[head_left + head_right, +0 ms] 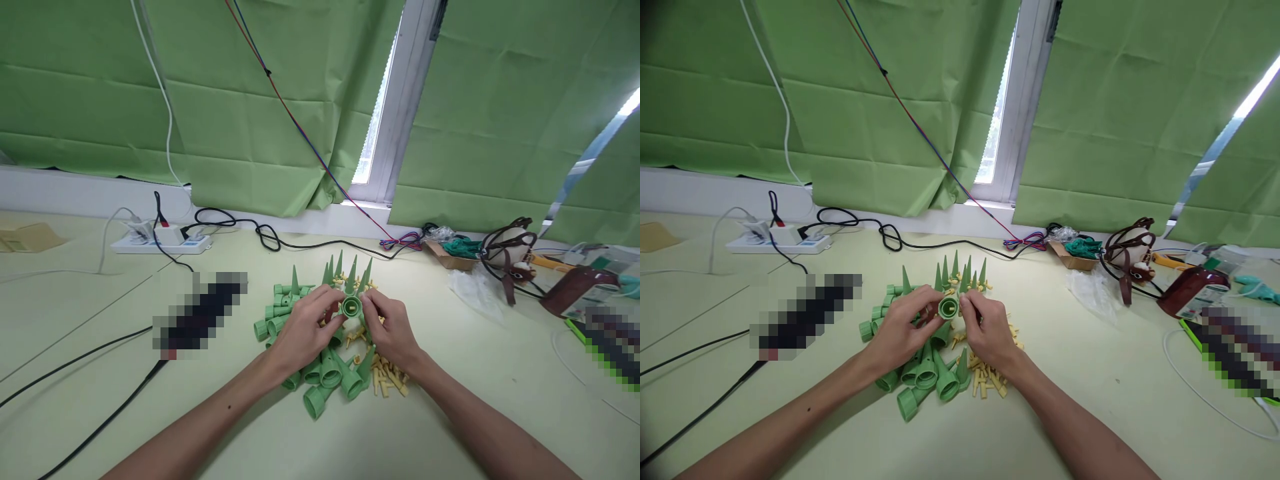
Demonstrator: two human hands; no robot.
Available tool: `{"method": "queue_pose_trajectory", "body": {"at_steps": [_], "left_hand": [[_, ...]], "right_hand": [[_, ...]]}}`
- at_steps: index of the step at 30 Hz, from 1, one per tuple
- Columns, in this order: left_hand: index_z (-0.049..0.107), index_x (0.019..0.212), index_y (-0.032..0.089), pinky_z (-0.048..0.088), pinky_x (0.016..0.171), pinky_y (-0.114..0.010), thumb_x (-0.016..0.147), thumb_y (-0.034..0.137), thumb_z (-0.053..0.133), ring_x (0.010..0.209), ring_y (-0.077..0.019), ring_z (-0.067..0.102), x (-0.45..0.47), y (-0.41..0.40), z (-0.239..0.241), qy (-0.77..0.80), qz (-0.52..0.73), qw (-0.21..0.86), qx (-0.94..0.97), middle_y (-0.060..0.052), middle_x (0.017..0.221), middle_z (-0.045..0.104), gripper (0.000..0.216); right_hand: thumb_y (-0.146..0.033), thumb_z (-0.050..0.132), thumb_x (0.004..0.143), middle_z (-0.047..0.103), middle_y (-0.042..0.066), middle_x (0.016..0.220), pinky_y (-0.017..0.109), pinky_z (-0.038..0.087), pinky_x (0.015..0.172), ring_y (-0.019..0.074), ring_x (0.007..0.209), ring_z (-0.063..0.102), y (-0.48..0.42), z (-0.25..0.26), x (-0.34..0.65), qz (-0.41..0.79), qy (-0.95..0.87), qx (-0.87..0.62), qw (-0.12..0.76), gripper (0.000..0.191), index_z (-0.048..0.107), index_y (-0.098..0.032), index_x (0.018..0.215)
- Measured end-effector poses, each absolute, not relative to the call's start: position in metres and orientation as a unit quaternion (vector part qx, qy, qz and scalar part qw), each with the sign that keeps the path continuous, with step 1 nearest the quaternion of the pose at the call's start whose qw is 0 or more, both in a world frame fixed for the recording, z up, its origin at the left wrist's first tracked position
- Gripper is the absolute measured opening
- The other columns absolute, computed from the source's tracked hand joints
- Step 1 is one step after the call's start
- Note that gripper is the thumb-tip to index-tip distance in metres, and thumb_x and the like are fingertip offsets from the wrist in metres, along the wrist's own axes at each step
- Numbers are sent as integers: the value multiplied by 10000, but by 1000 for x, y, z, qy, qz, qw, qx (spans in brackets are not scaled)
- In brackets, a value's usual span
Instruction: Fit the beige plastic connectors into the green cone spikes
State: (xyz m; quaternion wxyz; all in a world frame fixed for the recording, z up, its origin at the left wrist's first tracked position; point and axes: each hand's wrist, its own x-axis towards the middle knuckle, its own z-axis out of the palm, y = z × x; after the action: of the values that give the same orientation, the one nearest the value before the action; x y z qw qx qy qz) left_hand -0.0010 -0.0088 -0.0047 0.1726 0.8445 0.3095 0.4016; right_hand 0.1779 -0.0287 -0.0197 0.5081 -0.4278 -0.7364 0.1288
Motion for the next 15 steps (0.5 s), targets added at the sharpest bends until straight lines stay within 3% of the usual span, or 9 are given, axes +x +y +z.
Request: {"method": "queue_pose_trajectory", "body": {"at_steps": [8, 11, 15], "left_hand": [[515, 764, 180, 346, 580, -230, 846, 140, 481, 621, -121, 437, 1, -8, -4, 360, 392, 212, 820, 20, 684, 499, 98], [555, 768, 174, 350, 590, -236, 906, 238, 467, 645, -131, 461, 1, -8, -1, 374, 384, 269, 800, 5, 712, 537, 176], [484, 671, 173, 315, 539, -243, 973, 431, 377, 551, -121, 403, 2, -7, 0, 392, 377, 382, 747, 24, 594, 461, 411]], "right_hand": [[-246, 425, 978, 411, -42, 605, 239, 307, 541, 99, 538, 363, -29, -20, 176, 116, -724, -426, 530, 251, 486, -188, 742], [-251, 433, 979, 450, -33, 626, 237, 329, 552, 103, 554, 389, -29, -21, 177, 120, -720, -425, 536, 229, 523, -186, 778], [-252, 443, 976, 473, -25, 636, 241, 349, 564, 111, 570, 412, -28, -22, 177, 126, -718, -425, 537, 218, 547, -187, 796]]}}
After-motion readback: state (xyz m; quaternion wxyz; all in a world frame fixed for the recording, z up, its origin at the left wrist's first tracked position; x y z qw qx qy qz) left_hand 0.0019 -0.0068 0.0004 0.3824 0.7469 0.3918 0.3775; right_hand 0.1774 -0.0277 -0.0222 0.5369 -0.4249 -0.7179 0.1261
